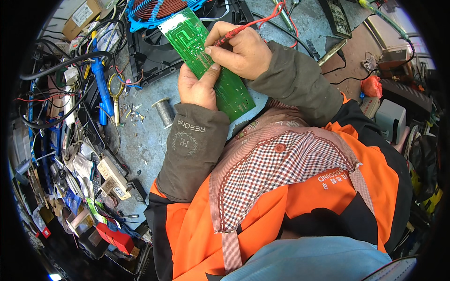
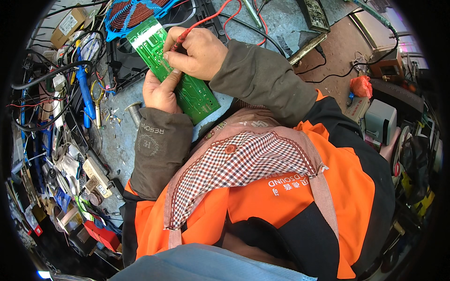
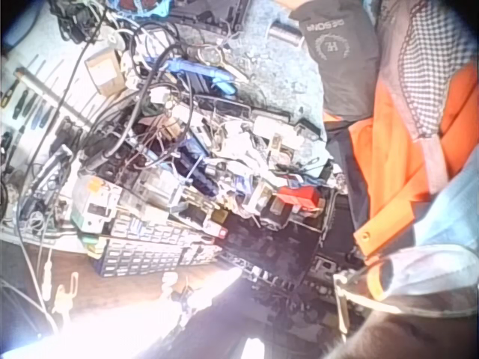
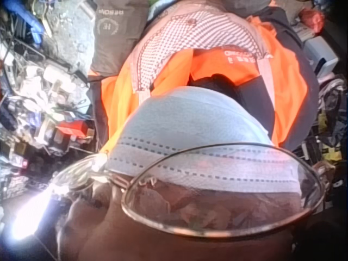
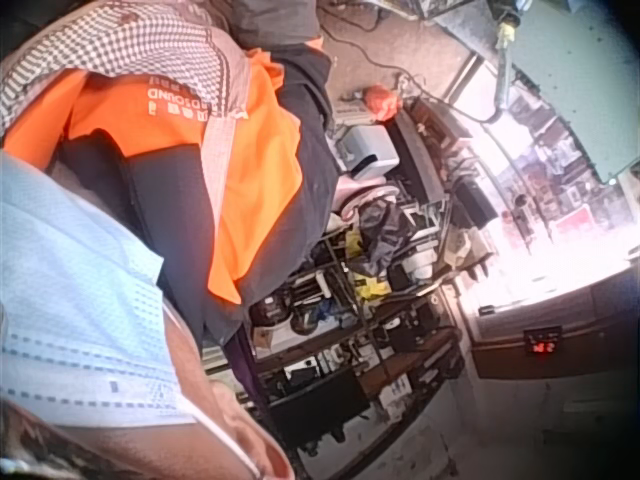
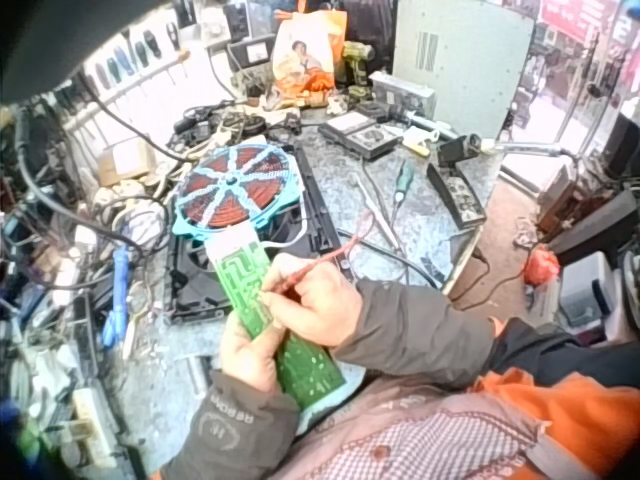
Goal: The person uses a multimeter probe to test points on a green circuit board, then wipes the board with a white tool. They handle an orange control panel with a digital display and several knobs, and finally place a black appliance panel onto a work surface.
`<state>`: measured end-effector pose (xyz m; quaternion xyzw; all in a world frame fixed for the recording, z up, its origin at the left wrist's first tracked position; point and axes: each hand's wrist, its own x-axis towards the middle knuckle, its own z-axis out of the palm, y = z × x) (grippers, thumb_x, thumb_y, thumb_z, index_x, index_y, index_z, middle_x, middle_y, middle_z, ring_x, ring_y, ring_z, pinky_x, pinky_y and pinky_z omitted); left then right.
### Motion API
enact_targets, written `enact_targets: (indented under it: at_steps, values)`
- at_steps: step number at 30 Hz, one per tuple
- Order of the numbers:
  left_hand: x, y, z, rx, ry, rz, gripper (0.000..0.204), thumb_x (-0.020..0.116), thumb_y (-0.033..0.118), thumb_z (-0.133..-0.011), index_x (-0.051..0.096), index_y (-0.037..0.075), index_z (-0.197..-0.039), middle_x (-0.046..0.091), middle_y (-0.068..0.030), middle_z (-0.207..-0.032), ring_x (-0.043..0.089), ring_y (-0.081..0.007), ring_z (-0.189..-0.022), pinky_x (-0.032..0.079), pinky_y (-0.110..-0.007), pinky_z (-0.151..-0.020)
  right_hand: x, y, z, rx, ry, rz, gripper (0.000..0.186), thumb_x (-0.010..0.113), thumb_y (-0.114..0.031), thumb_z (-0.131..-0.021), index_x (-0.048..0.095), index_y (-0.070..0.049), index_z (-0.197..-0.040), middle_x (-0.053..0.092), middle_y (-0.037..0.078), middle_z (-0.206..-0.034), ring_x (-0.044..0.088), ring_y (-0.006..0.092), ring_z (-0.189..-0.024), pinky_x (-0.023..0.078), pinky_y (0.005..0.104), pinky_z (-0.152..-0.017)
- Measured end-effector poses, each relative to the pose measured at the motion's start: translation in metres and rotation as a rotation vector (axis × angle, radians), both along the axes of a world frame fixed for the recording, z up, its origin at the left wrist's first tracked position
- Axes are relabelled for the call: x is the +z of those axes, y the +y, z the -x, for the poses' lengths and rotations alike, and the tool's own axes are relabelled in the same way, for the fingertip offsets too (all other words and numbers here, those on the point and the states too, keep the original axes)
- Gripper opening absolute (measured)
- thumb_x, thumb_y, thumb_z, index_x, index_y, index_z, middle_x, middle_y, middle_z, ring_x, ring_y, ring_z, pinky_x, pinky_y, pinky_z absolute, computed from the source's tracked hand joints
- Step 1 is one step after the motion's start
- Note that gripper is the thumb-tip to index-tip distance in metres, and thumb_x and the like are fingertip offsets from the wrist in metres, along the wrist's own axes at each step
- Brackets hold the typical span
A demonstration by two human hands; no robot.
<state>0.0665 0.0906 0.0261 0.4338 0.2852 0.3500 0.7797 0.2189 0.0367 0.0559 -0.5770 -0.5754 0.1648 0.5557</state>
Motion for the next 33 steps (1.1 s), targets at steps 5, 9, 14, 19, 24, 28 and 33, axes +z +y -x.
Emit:
enact_targets:
  at_steps: [5,9,14,19,24,28,33]
  values:
    - [-0.0023,0.0003,-0.0001,0.003,-0.025,-0.003,0.032,0.067,-0.007,-0.094,0.061,0.000,-0.124,0.070,-0.0094,-0.115,0.069,-0.0189,-0.101,0.057,-0.032,-0.089,-0.0002,0.0008,0.0008,0.016,-0.026,-0.040,0.013,0.068,-0.014,-0.088,0.065,-0.001,-0.093,0.068,0.013,-0.078,0.069,0.0275,-0.071,0.054,0.0367,-0.065]
    - [-0.0003,-0.0004,-0.0001,-0.001,-0.021,0.010,0.033,0.067,-0.007,-0.094,0.061,0.001,-0.125,0.070,-0.0094,-0.116,0.069,-0.0192,-0.101,0.057,-0.033,-0.090,0.0004,0.0022,0.0002,0.012,-0.007,-0.026,0.014,0.068,-0.014,-0.088,0.065,-0.002,-0.093,0.068,0.014,-0.078,0.069,0.0280,-0.072,0.054,0.0371,-0.066]
    - [-0.0023,0.0011,0.0003,-0.003,-0.010,-0.018,0.033,0.067,-0.006,-0.094,0.060,0.001,-0.125,0.070,-0.0094,-0.116,0.069,-0.0190,-0.101,0.057,-0.033,-0.090,0.0006,0.0008,0.0005,0.017,-0.016,-0.023,0.014,0.068,-0.014,-0.088,0.064,-0.001,-0.092,0.068,0.014,-0.078,0.069,0.0280,-0.072,0.054,0.0375,-0.066]
    - [-0.0025,0.0011,0.0007,-0.010,-0.012,-0.023,0.033,0.068,-0.006,-0.094,0.060,0.001,-0.125,0.070,-0.0097,-0.116,0.069,-0.0190,-0.101,0.056,-0.033,-0.090,-0.0029,0.0021,-0.0011,0.016,-0.024,-0.026,0.015,0.068,-0.014,-0.088,0.064,-0.001,-0.093,0.068,0.013,-0.078,0.069,0.0285,-0.072,0.054,0.0369,-0.066]
    - [-0.0017,-0.0003,-0.0006,0.009,-0.032,-0.012,0.032,0.067,-0.006,-0.094,0.060,0.001,-0.125,0.070,-0.0096,-0.116,0.069,-0.0188,-0.101,0.056,-0.032,-0.090,0.0027,-0.0005,0.0011,0.005,-0.024,-0.028,0.015,0.069,-0.014,-0.088,0.064,-0.001,-0.093,0.068,0.013,-0.078,0.069,0.0278,-0.072,0.054,0.0367,-0.066]
    - [-0.0022,0.0010,-0.0005,-0.002,-0.022,-0.025,0.032,0.067,-0.007,-0.094,0.060,0.000,-0.125,0.070,-0.0094,-0.115,0.069,-0.0187,-0.101,0.056,-0.032,-0.090,-0.0018,0.0006,-0.0008,0.023,-0.051,-0.034,0.012,0.068,-0.011,-0.092,0.065,0.000,-0.096,0.066,0.006,-0.080,0.063,0.0133,-0.072,0.050,0.0297,-0.065]
    - [0.0011,0.0005,-0.0007,-0.012,-0.011,-0.025,0.031,0.066,-0.006,-0.095,0.058,0.001,-0.124,0.068,-0.0080,-0.114,0.067,-0.0161,-0.098,0.056,-0.031,-0.087,0.0034,-0.0003,0.0005,0.022,-0.019,-0.014,0.015,0.069,-0.014,-0.089,0.065,-0.001,-0.093,0.068,0.013,-0.077,0.069,0.0268,-0.069,0.054,0.0368,-0.064]
